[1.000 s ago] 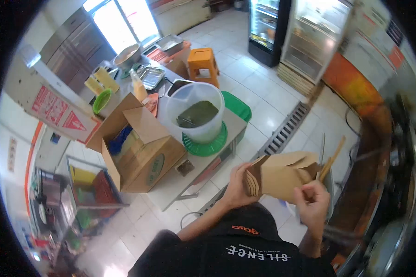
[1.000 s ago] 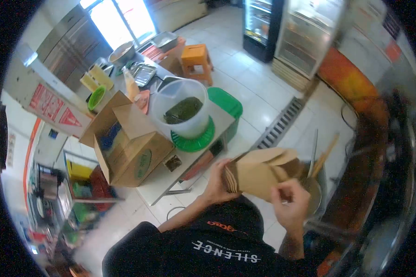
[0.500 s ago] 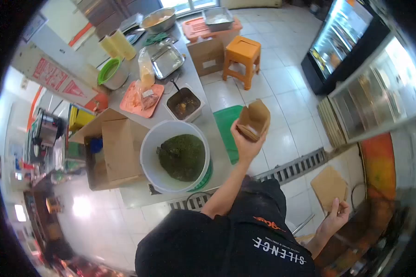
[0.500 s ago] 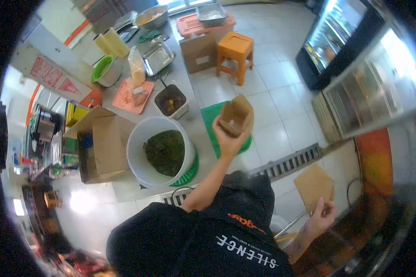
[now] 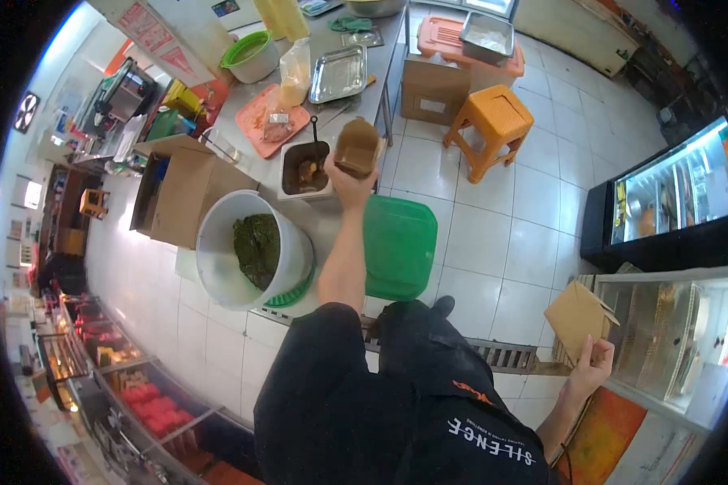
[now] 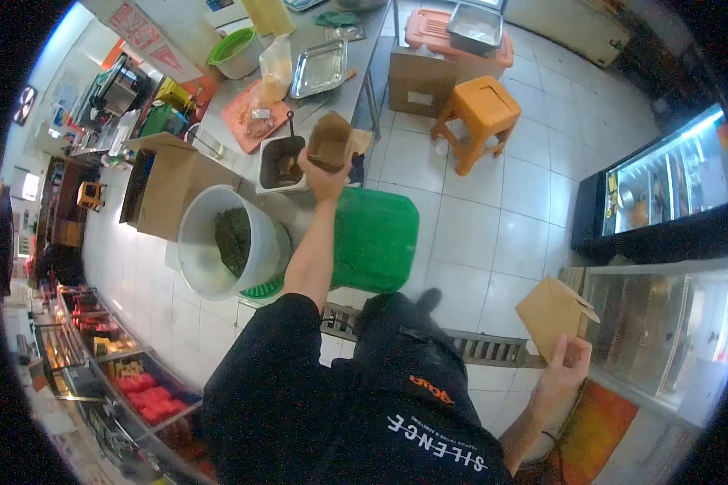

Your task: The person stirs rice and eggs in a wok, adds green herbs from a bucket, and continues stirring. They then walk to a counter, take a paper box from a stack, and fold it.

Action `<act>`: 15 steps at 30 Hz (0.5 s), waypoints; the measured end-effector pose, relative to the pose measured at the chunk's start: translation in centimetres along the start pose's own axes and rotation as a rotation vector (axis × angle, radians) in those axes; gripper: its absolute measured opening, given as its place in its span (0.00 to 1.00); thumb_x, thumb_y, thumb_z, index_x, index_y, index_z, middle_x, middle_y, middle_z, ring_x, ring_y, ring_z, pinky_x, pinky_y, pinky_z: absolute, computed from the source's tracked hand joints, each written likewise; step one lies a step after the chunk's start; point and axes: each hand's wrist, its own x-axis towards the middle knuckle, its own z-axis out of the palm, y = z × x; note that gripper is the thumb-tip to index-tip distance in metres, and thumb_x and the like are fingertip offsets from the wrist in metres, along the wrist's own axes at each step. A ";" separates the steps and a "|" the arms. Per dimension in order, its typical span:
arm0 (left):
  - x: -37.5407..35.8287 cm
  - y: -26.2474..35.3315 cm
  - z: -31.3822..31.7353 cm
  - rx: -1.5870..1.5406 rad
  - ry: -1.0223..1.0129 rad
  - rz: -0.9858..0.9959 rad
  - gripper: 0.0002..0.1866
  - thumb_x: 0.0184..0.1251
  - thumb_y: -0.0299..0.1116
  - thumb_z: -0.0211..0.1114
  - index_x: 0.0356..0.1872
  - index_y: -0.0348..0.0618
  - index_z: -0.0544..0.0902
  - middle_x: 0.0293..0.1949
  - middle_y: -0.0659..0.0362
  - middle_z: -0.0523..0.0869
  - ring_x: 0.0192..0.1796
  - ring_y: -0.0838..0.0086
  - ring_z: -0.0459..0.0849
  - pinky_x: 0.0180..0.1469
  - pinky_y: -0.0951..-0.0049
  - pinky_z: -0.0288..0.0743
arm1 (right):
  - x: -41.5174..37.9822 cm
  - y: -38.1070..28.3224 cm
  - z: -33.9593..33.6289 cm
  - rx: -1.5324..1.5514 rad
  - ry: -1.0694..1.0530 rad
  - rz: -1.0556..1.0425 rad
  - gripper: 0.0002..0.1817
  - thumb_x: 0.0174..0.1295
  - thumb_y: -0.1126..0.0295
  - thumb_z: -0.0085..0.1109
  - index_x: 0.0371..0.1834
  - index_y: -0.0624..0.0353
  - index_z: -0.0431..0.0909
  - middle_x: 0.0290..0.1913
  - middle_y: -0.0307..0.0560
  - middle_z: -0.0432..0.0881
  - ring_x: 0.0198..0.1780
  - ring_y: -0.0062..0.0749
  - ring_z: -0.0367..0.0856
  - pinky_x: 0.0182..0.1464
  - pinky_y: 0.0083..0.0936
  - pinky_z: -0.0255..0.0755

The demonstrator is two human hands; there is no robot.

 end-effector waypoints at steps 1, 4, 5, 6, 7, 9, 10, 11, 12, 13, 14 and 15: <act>0.4 -0.4 -0.2 -0.018 0.037 -0.007 0.46 0.36 0.35 0.77 0.57 0.35 0.59 0.48 0.47 0.68 0.52 0.56 0.70 0.55 0.63 0.65 | 1.3 -0.2 0.1 -0.022 -0.027 -0.014 0.06 0.62 0.76 0.54 0.31 0.59 0.66 0.29 0.34 0.70 0.32 0.14 0.67 0.36 0.14 0.64; 1.7 -1.3 -1.7 0.041 0.056 -0.077 0.50 0.33 0.38 0.79 0.58 0.33 0.58 0.52 0.45 0.67 0.55 0.54 0.69 0.57 0.61 0.64 | 3.7 2.7 -0.6 0.034 -0.053 0.002 0.06 0.62 0.76 0.54 0.31 0.59 0.67 0.29 0.34 0.70 0.32 0.14 0.66 0.36 0.14 0.64; 2.4 -2.7 -1.7 0.136 0.089 -0.069 0.51 0.32 0.39 0.79 0.59 0.32 0.58 0.53 0.44 0.66 0.56 0.53 0.68 0.59 0.61 0.63 | 4.0 2.8 -0.4 0.055 -0.046 0.030 0.06 0.62 0.76 0.54 0.31 0.59 0.67 0.29 0.34 0.70 0.32 0.14 0.67 0.36 0.14 0.64; 2.5 -4.6 -2.0 0.236 0.114 -0.066 0.52 0.31 0.40 0.79 0.59 0.32 0.57 0.55 0.43 0.66 0.57 0.52 0.67 0.60 0.60 0.62 | 4.0 2.8 -0.4 0.067 -0.041 0.066 0.06 0.62 0.76 0.54 0.31 0.59 0.67 0.29 0.33 0.70 0.32 0.14 0.67 0.36 0.14 0.64; 2.4 -5.6 -2.3 0.341 0.132 -0.062 0.53 0.31 0.42 0.79 0.59 0.31 0.57 0.56 0.42 0.65 0.58 0.51 0.67 0.61 0.60 0.61 | 3.8 2.9 -0.5 0.076 -0.038 0.109 0.05 0.62 0.75 0.54 0.32 0.59 0.67 0.29 0.33 0.70 0.32 0.14 0.67 0.36 0.14 0.64; 3.0 -3.9 -2.4 0.513 0.200 -0.046 0.55 0.30 0.44 0.79 0.59 0.27 0.57 0.60 0.39 0.62 0.62 0.51 0.63 0.65 0.60 0.56 | 3.2 4.0 -0.2 0.141 -0.010 0.143 0.05 0.61 0.75 0.55 0.32 0.59 0.68 0.28 0.35 0.71 0.32 0.16 0.69 0.35 0.15 0.64; 3.3 -0.2 -3.0 0.601 0.182 -0.075 0.58 0.28 0.49 0.80 0.59 0.25 0.57 0.61 0.37 0.60 0.65 0.48 0.59 0.67 0.57 0.52 | 3.3 4.6 -0.1 0.174 0.022 0.153 0.05 0.60 0.74 0.56 0.32 0.60 0.69 0.28 0.36 0.72 0.32 0.17 0.70 0.34 0.16 0.65; 2.3 -1.2 -2.7 0.780 0.268 -0.010 0.60 0.28 0.54 0.79 0.60 0.23 0.56 0.62 0.37 0.59 0.65 0.44 0.57 0.67 0.51 0.49 | 3.3 5.0 -0.1 0.102 -0.001 0.143 0.05 0.59 0.74 0.56 0.32 0.60 0.70 0.28 0.36 0.73 0.32 0.17 0.71 0.34 0.17 0.66; 0.4 0.3 -1.4 0.998 0.372 -0.160 0.57 0.33 0.58 0.76 0.57 0.23 0.58 0.60 0.37 0.61 0.63 0.42 0.57 0.65 0.46 0.49 | 3.2 5.5 -0.5 0.019 0.014 0.145 0.05 0.58 0.74 0.57 0.32 0.60 0.71 0.28 0.36 0.73 0.33 0.18 0.71 0.34 0.18 0.67; -1.6 2.1 -0.4 0.930 0.532 0.024 0.50 0.42 0.56 0.73 0.55 0.24 0.60 0.57 0.39 0.64 0.61 0.46 0.60 0.62 0.48 0.54 | 2.7 6.9 -0.8 0.004 0.008 0.158 0.05 0.57 0.74 0.58 0.31 0.59 0.71 0.27 0.35 0.73 0.31 0.16 0.70 0.33 0.16 0.67; -4.0 5.9 0.2 0.772 0.442 0.215 0.45 0.46 0.50 0.72 0.56 0.27 0.60 0.56 0.41 0.64 0.58 0.48 0.62 0.59 0.49 0.57 | 2.1 8.9 -1.1 -0.011 0.027 0.179 0.05 0.56 0.74 0.59 0.30 0.58 0.72 0.26 0.33 0.72 0.29 0.15 0.69 0.31 0.15 0.66; -6.5 9.8 0.9 0.607 0.321 0.384 0.41 0.50 0.44 0.72 0.57 0.30 0.61 0.55 0.43 0.64 0.56 0.51 0.63 0.57 0.50 0.60 | 1.5 10.1 -1.2 -0.009 0.052 0.242 0.05 0.55 0.73 0.60 0.29 0.58 0.73 0.24 0.32 0.72 0.26 0.15 0.70 0.29 0.16 0.66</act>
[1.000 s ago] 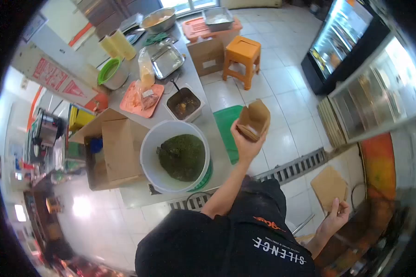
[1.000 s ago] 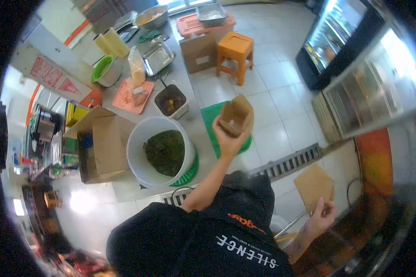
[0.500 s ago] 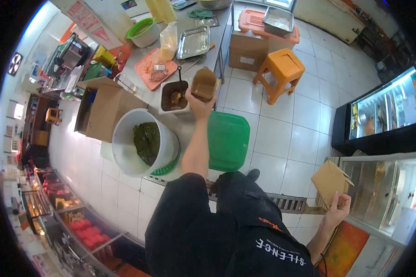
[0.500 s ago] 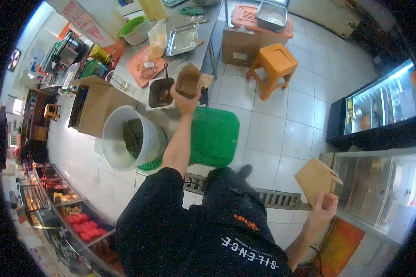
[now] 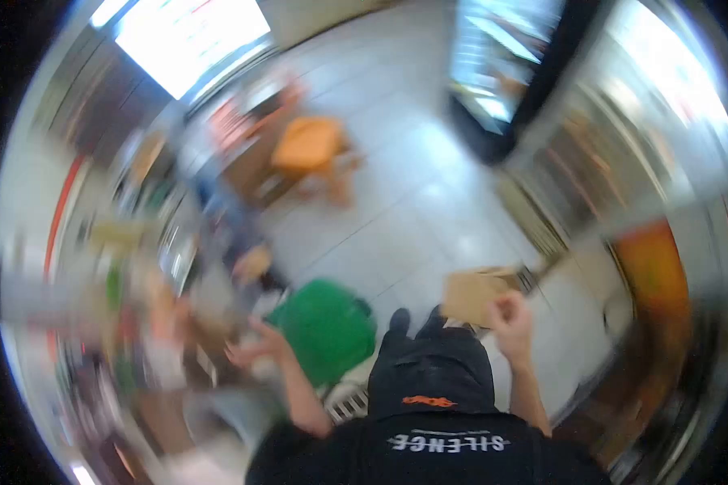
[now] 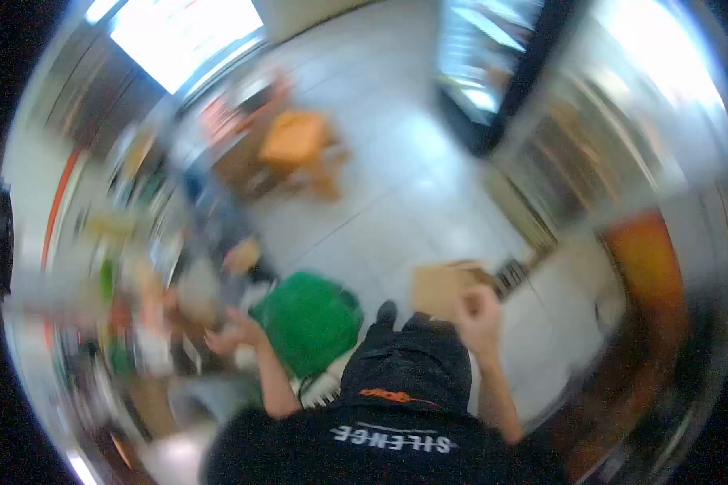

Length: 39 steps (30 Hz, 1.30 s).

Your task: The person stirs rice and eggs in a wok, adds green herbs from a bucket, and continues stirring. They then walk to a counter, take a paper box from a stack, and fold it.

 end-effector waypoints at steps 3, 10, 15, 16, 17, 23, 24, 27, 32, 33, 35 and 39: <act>-5.0 15.4 -9.5 -0.844 -0.822 0.253 0.39 0.54 0.43 0.67 0.61 0.32 0.58 0.59 0.43 0.60 0.60 0.51 0.61 0.60 0.53 0.56 | -1.2 1.9 -1.2 -0.039 0.167 -0.111 0.06 0.50 0.74 0.58 0.31 0.61 0.74 0.24 0.45 0.74 0.26 0.28 0.73 0.30 0.24 0.68; -15.3 35.1 -26.2 -1.714 -1.537 1.238 0.54 0.33 0.46 0.77 0.61 0.32 0.57 0.58 0.43 0.64 0.61 0.50 0.62 0.62 0.56 0.59 | -6.4 4.8 -13.2 0.116 0.365 0.060 0.05 0.54 0.71 0.53 0.29 0.62 0.74 0.27 0.54 0.78 0.29 0.47 0.77 0.33 0.33 0.69; -21.4 43.3 -38.0 -1.994 -1.736 1.401 0.50 0.32 0.40 0.79 0.59 0.35 0.59 0.53 0.45 0.68 0.56 0.50 0.68 0.57 0.57 0.63 | -10.6 9.1 -25.0 0.111 0.569 0.218 0.08 0.56 0.70 0.53 0.29 0.64 0.76 0.24 0.57 0.77 0.29 0.52 0.77 0.34 0.36 0.70; -21.7 45.0 -40.7 -2.083 -1.494 1.550 0.51 0.31 0.39 0.79 0.59 0.36 0.58 0.53 0.45 0.67 0.55 0.50 0.68 0.56 0.57 0.64 | -11.4 9.5 -27.1 0.081 0.667 0.208 0.08 0.56 0.70 0.52 0.29 0.64 0.76 0.24 0.58 0.77 0.29 0.53 0.77 0.34 0.37 0.70; -22.4 46.5 -43.3 -2.123 -1.530 1.580 0.52 0.30 0.39 0.80 0.59 0.37 0.58 0.53 0.45 0.67 0.55 0.50 0.67 0.56 0.57 0.64 | -12.3 10.2 -29.2 0.046 0.758 0.197 0.08 0.56 0.70 0.52 0.29 0.65 0.76 0.23 0.58 0.77 0.30 0.54 0.77 0.34 0.38 0.70; -26.9 52.6 -56.6 -2.221 -1.756 1.883 0.51 0.28 0.39 0.80 0.58 0.41 0.59 0.52 0.46 0.67 0.55 0.51 0.67 0.56 0.56 0.64 | -16.4 11.9 -38.8 0.049 0.969 0.404 0.17 0.59 0.68 0.50 0.52 0.58 0.69 0.36 0.57 0.78 0.39 0.54 0.78 0.40 0.42 0.70; -27.9 53.2 -58.5 -2.224 -1.846 1.984 0.49 0.32 0.40 0.79 0.58 0.41 0.59 0.52 0.48 0.66 0.55 0.53 0.67 0.55 0.57 0.64 | -17.1 11.7 -39.9 0.072 1.005 0.474 0.20 0.58 0.66 0.52 0.54 0.59 0.67 0.40 0.58 0.77 0.42 0.55 0.77 0.44 0.43 0.70; -29.7 53.5 -63.2 -2.018 -2.554 1.847 0.46 0.38 0.40 0.76 0.59 0.40 0.58 0.53 0.51 0.66 0.55 0.60 0.69 0.55 0.62 0.66 | -18.3 12.9 -40.8 -0.350 1.374 0.506 0.31 0.54 0.59 0.58 0.58 0.63 0.61 0.51 0.63 0.71 0.52 0.56 0.72 0.54 0.43 0.66; -36.5 54.4 -67.0 -1.463 -3.152 2.123 0.43 0.42 0.34 0.74 0.59 0.39 0.57 0.52 0.51 0.66 0.52 0.65 0.70 0.55 0.65 0.66 | -19.0 15.0 -38.1 -0.311 2.014 0.917 0.48 0.47 0.53 0.65 0.64 0.68 0.50 0.59 0.69 0.61 0.61 0.54 0.62 0.62 0.38 0.58; -31.5 53.3 -69.1 -2.121 -2.319 2.729 0.43 0.42 0.32 0.75 0.59 0.39 0.57 0.53 0.51 0.67 0.52 0.64 0.70 0.55 0.64 0.65 | -18.4 16.7 -36.2 -0.121 2.179 0.748 0.51 0.46 0.54 0.67 0.66 0.67 0.46 0.58 0.69 0.61 0.60 0.54 0.63 0.62 0.38 0.58; -33.1 52.4 -68.6 -1.883 -2.288 3.193 0.45 0.37 0.29 0.77 0.59 0.39 0.57 0.53 0.50 0.67 0.53 0.63 0.70 0.56 0.63 0.64 | -16.8 14.9 -33.4 0.025 2.392 0.869 0.46 0.49 0.54 0.65 0.65 0.65 0.49 0.58 0.67 0.62 0.59 0.54 0.64 0.61 0.37 0.59; -31.5 49.2 -68.8 -1.790 -1.997 3.792 0.47 0.33 0.30 0.79 0.57 0.38 0.58 0.53 0.50 0.65 0.53 0.60 0.69 0.56 0.61 0.65 | -14.6 12.4 -29.2 0.178 2.797 1.039 0.38 0.52 0.56 0.62 0.62 0.62 0.55 0.56 0.62 0.64 0.58 0.55 0.65 0.59 0.37 0.61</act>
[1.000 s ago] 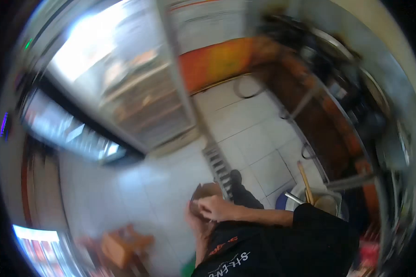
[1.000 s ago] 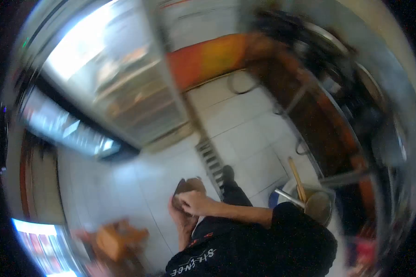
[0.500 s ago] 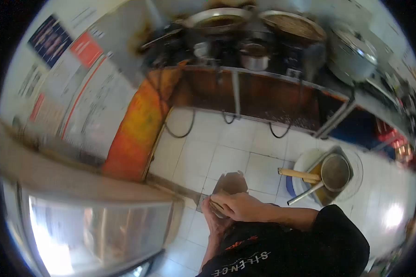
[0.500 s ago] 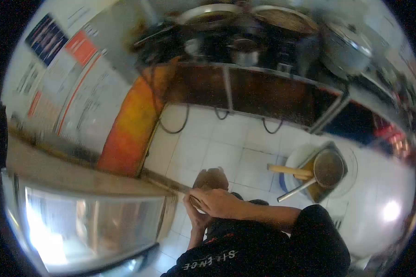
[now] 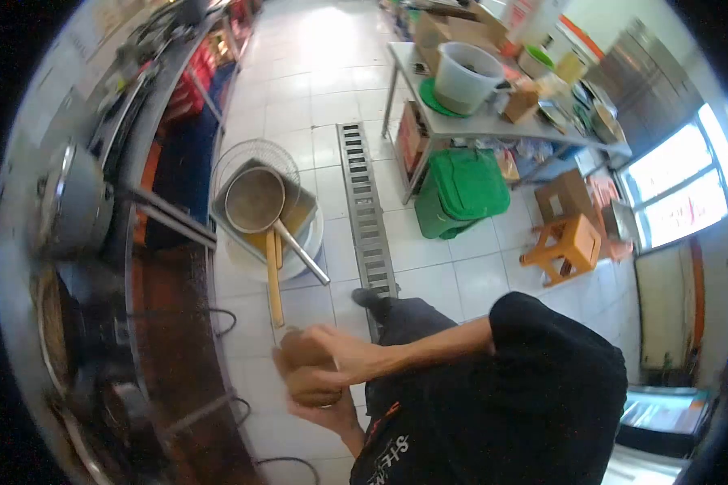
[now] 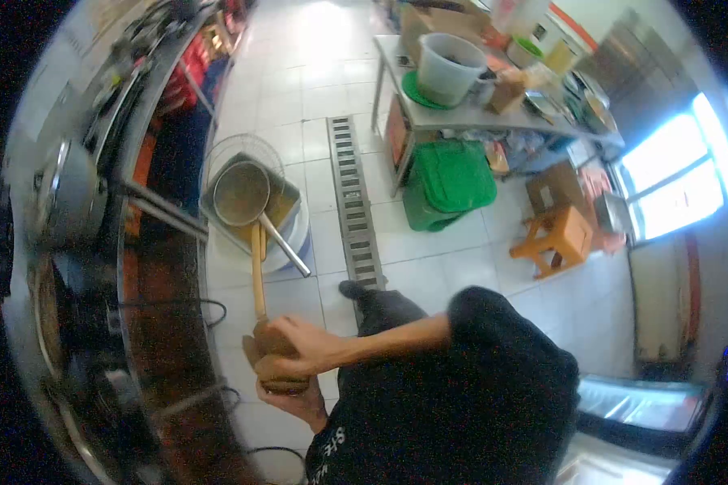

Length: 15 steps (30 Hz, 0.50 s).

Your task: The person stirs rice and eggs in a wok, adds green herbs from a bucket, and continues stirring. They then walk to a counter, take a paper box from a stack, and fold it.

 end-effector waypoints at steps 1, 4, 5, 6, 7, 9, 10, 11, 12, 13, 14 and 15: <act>0.3 -0.4 0.9 0.025 -0.035 0.066 0.47 0.33 0.31 0.80 0.57 0.38 0.58 0.53 0.50 0.66 0.54 0.60 0.69 0.57 0.60 0.65 | -0.9 -0.1 -0.8 -0.041 0.103 0.029 0.26 0.55 0.58 0.60 0.52 0.62 0.68 0.58 0.63 0.65 0.56 0.56 0.67 0.59 0.38 0.61; 0.7 0.8 5.0 0.122 -0.160 0.236 0.50 0.33 0.35 0.80 0.59 0.35 0.57 0.52 0.47 0.66 0.55 0.56 0.68 0.58 0.58 0.64 | -3.1 4.7 -3.5 -0.188 0.176 -0.002 0.15 0.57 0.60 0.58 0.40 0.61 0.77 0.60 0.65 0.64 0.58 0.55 0.67 0.58 0.39 0.62; 1.0 2.1 6.8 0.172 -0.216 0.282 0.51 0.34 0.35 0.80 0.59 0.35 0.56 0.52 0.46 0.65 0.55 0.55 0.67 0.59 0.58 0.63 | -3.5 3.7 -6.1 -0.127 0.220 0.032 0.12 0.58 0.62 0.57 0.31 0.61 0.80 0.61 0.66 0.64 0.59 0.54 0.67 0.59 0.38 0.61; 1.1 3.1 8.5 0.217 -0.266 0.327 0.51 0.34 0.36 0.80 0.60 0.35 0.55 0.52 0.46 0.65 0.56 0.54 0.67 0.59 0.57 0.62 | -4.0 4.1 -8.6 -0.087 0.321 0.068 0.12 0.58 0.63 0.57 0.31 0.61 0.79 0.61 0.65 0.65 0.60 0.53 0.67 0.59 0.38 0.61; 1.3 2.2 10.8 0.229 -0.273 0.314 0.53 0.35 0.37 0.79 0.61 0.34 0.54 0.54 0.44 0.63 0.57 0.51 0.65 0.61 0.56 0.59 | -4.0 4.8 -11.2 -0.057 0.417 0.099 0.12 0.58 0.63 0.57 0.32 0.61 0.79 0.60 0.65 0.66 0.60 0.52 0.67 0.60 0.38 0.61; 0.6 1.0 14.9 0.255 -0.248 0.276 0.52 0.35 0.37 0.79 0.61 0.34 0.54 0.56 0.43 0.62 0.58 0.52 0.65 0.61 0.56 0.60 | -4.8 7.9 -17.0 -0.101 0.698 0.110 0.11 0.56 0.63 0.58 0.31 0.61 0.79 0.54 0.64 0.71 0.58 0.51 0.69 0.57 0.37 0.63; 0.2 0.5 17.1 0.267 -0.231 0.256 0.52 0.36 0.37 0.79 0.62 0.34 0.53 0.57 0.43 0.62 0.58 0.52 0.65 0.61 0.56 0.60 | -5.2 11.2 -20.5 -0.180 0.886 0.088 0.11 0.55 0.64 0.60 0.29 0.61 0.80 0.49 0.64 0.75 0.56 0.51 0.71 0.53 0.37 0.67; -0.3 -0.2 19.2 0.193 -0.226 0.185 0.52 0.37 0.37 0.79 0.62 0.35 0.54 0.57 0.43 0.62 0.58 0.53 0.65 0.61 0.55 0.60 | -6.1 13.5 -24.9 -0.289 1.005 0.038 0.10 0.55 0.64 0.60 0.30 0.61 0.79 0.46 0.62 0.77 0.52 0.49 0.74 0.51 0.36 0.68; -1.2 -1.1 20.9 0.124 -0.222 0.110 0.51 0.38 0.36 0.78 0.62 0.35 0.54 0.57 0.44 0.62 0.58 0.54 0.65 0.61 0.55 0.60 | -7.4 16.0 -29.8 -0.396 1.120 -0.009 0.10 0.54 0.65 0.60 0.30 0.61 0.79 0.44 0.59 0.78 0.48 0.47 0.77 0.49 0.34 0.70; -2.0 -1.8 22.5 0.059 -0.221 0.035 0.50 0.39 0.36 0.78 0.62 0.35 0.54 0.58 0.44 0.61 0.58 0.55 0.65 0.61 0.55 0.60 | -8.3 19.1 -34.7 -0.367 1.217 0.042 0.09 0.54 0.66 0.59 0.31 0.61 0.79 0.38 0.53 0.81 0.42 0.43 0.79 0.47 0.31 0.71; -2.9 -2.1 24.0 -0.025 -0.219 -0.113 0.48 0.40 0.34 0.77 0.61 0.35 0.55 0.57 0.45 0.63 0.58 0.55 0.66 0.61 0.56 0.60 | -8.9 21.4 -39.5 -0.482 1.340 0.102 0.08 0.54 0.68 0.58 0.31 0.61 0.78 0.34 0.52 0.80 0.39 0.42 0.79 0.43 0.30 0.71; -4.0 -2.4 24.9 -0.098 -0.212 -0.265 0.46 0.41 0.33 0.76 0.60 0.35 0.56 0.56 0.46 0.64 0.58 0.56 0.66 0.61 0.58 0.61 | -9.4 23.7 -44.3 -0.601 1.465 0.079 0.07 0.54 0.68 0.57 0.27 0.62 0.76 0.29 0.52 0.78 0.35 0.45 0.77 0.38 0.32 0.70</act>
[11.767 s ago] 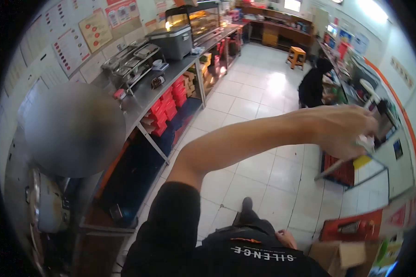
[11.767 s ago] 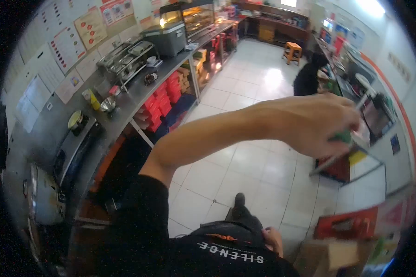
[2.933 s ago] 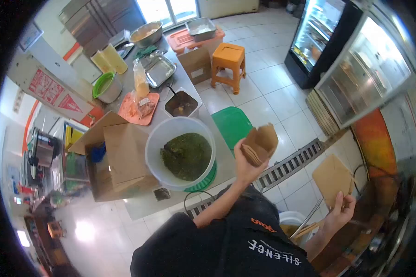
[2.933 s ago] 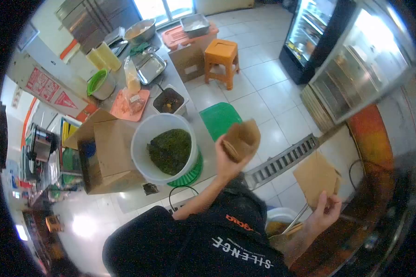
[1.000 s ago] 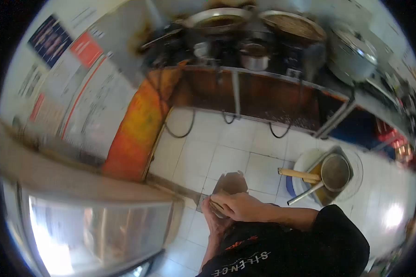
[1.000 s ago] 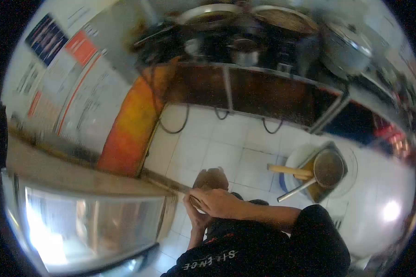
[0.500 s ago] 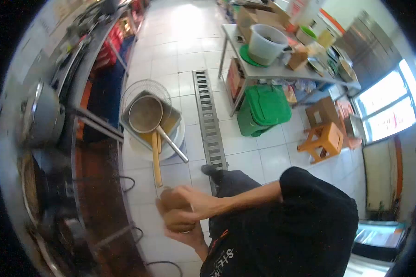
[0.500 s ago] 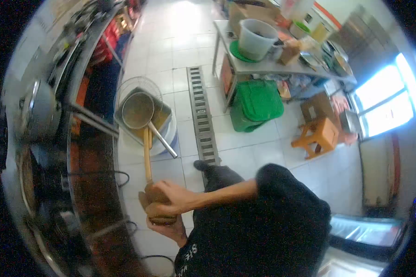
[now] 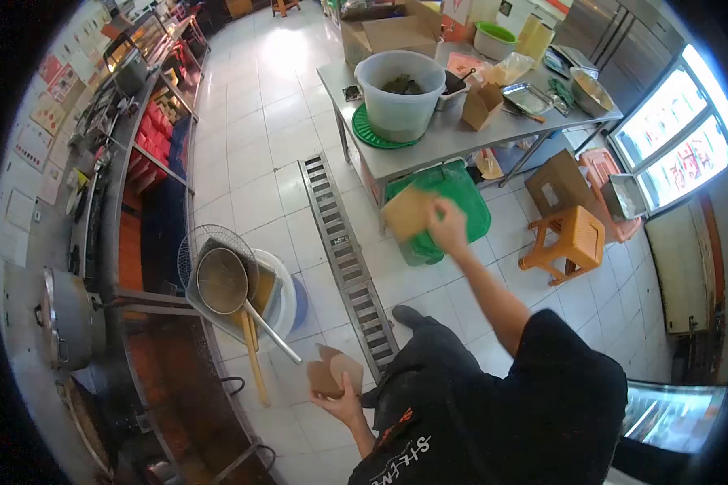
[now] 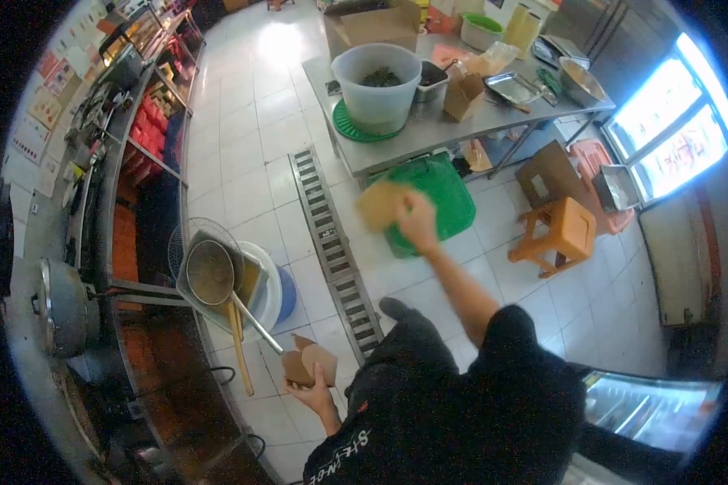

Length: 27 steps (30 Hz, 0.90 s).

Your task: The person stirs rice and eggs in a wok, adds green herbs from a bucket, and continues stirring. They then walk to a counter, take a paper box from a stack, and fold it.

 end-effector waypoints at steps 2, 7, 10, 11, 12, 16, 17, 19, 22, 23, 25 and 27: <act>-1.3 0.5 1.0 -0.061 0.006 -0.156 0.43 0.43 0.30 0.75 0.59 0.36 0.57 0.55 0.47 0.65 0.58 0.58 0.67 0.61 0.60 0.62 | 7.8 5.5 0.5 -0.181 0.010 -0.064 0.10 0.55 0.69 0.55 0.24 0.65 0.70 0.27 0.55 0.73 0.31 0.51 0.72 0.35 0.38 0.66; -4.7 2.7 1.0 0.113 -0.029 -0.071 0.40 0.47 0.30 0.73 0.59 0.38 0.57 0.55 0.48 0.67 0.57 0.61 0.67 0.60 0.63 0.62 | 20.2 19.1 5.0 -0.456 0.063 -0.191 0.11 0.55 0.69 0.55 0.35 0.66 0.75 0.52 0.65 0.71 0.55 0.59 0.66 0.58 0.42 0.61; -6.2 3.5 -0.1 0.002 0.003 -0.176 0.38 0.52 0.30 0.68 0.62 0.39 0.55 0.57 0.49 0.65 0.59 0.61 0.66 0.62 0.64 0.60 | 20.0 17.5 6.1 -0.507 0.118 -0.197 0.18 0.54 0.69 0.55 0.46 0.67 0.72 0.59 0.67 0.65 0.61 0.59 0.61 0.62 0.43 0.57; -6.6 3.6 -0.5 -0.060 0.000 -0.206 0.38 0.53 0.30 0.67 0.62 0.39 0.55 0.58 0.49 0.65 0.59 0.61 0.66 0.62 0.64 0.60 | 19.7 15.3 5.8 -0.507 0.184 -0.218 0.21 0.54 0.69 0.55 0.51 0.67 0.70 0.60 0.67 0.63 0.63 0.58 0.59 0.63 0.43 0.56; -6.8 3.7 -0.6 -0.133 0.004 -0.248 0.38 0.54 0.29 0.67 0.63 0.39 0.54 0.59 0.49 0.65 0.60 0.61 0.66 0.62 0.64 0.60 | 18.4 13.6 5.6 -0.464 0.160 -0.237 0.25 0.53 0.70 0.55 0.55 0.68 0.66 0.62 0.67 0.60 0.65 0.57 0.57 0.64 0.44 0.54; -8.8 2.1 -3.1 -0.537 0.100 -0.495 0.38 0.56 0.27 0.65 0.65 0.40 0.53 0.60 0.50 0.65 0.60 0.62 0.67 0.61 0.64 0.65 | 2.9 8.2 5.7 -0.343 -0.089 -0.185 0.34 0.48 0.70 0.59 0.59 0.70 0.60 0.63 0.65 0.58 0.63 0.56 0.57 0.64 0.44 0.52; -9.8 1.4 -4.4 -0.677 0.159 -0.550 0.37 0.56 0.27 0.65 0.66 0.40 0.54 0.60 0.50 0.66 0.60 0.62 0.68 0.60 0.65 0.66 | -3.1 8.3 5.7 -0.325 -0.223 -0.168 0.35 0.47 0.70 0.59 0.60 0.72 0.59 0.63 0.66 0.59 0.63 0.56 0.57 0.64 0.44 0.51; -10.5 2.0 -5.9 -0.692 0.160 -0.575 0.36 0.56 0.28 0.65 0.65 0.41 0.57 0.57 0.52 0.69 0.58 0.63 0.71 0.57 0.66 0.69 | -18.0 12.1 4.0 -0.665 -0.637 -0.213 0.36 0.57 0.56 0.53 0.62 0.72 0.58 0.62 0.66 0.60 0.63 0.58 0.58 0.66 0.45 0.49; -11.9 0.7 -10.4 -0.488 0.060 -0.542 0.37 0.54 0.30 0.69 0.64 0.41 0.59 0.57 0.53 0.70 0.60 0.65 0.69 0.60 0.66 0.67 | -29.3 15.9 2.9 -0.807 -1.896 -0.404 0.29 0.61 0.52 0.47 0.56 0.66 0.65 0.53 0.60 0.68 0.55 0.53 0.65 0.58 0.44 0.59; -11.2 5.4 -12.8 -0.527 0.030 -0.584 0.39 0.52 0.31 0.71 0.65 0.42 0.58 0.58 0.53 0.69 0.61 0.66 0.68 0.61 0.66 0.66 | -30.3 17.2 4.7 -0.704 -2.067 -0.635 0.27 0.61 0.52 0.46 0.54 0.64 0.67 0.49 0.58 0.70 0.51 0.53 0.69 0.55 0.44 0.62; -12.8 3.8 -17.9 -0.430 0.089 -0.447 0.42 0.51 0.34 0.72 0.65 0.43 0.58 0.59 0.52 0.69 0.61 0.66 0.68 0.62 0.64 0.65 | -32.7 17.0 10.1 -0.575 -2.217 -0.972 0.24 0.62 0.52 0.44 0.50 0.61 0.70 0.40 0.54 0.76 0.43 0.51 0.76 0.48 0.44 0.69; -15.1 1.3 -23.6 -0.423 0.154 -0.394 0.45 0.50 0.36 0.73 0.67 0.43 0.55 0.61 0.52 0.66 0.62 0.66 0.66 0.63 0.64 0.62 | -38.0 12.6 13.8 -0.505 -2.244 -1.139 0.22 0.63 0.52 0.43 0.48 0.59 0.72 0.36 0.53 0.78 0.39 0.50 0.79 0.45 0.44 0.73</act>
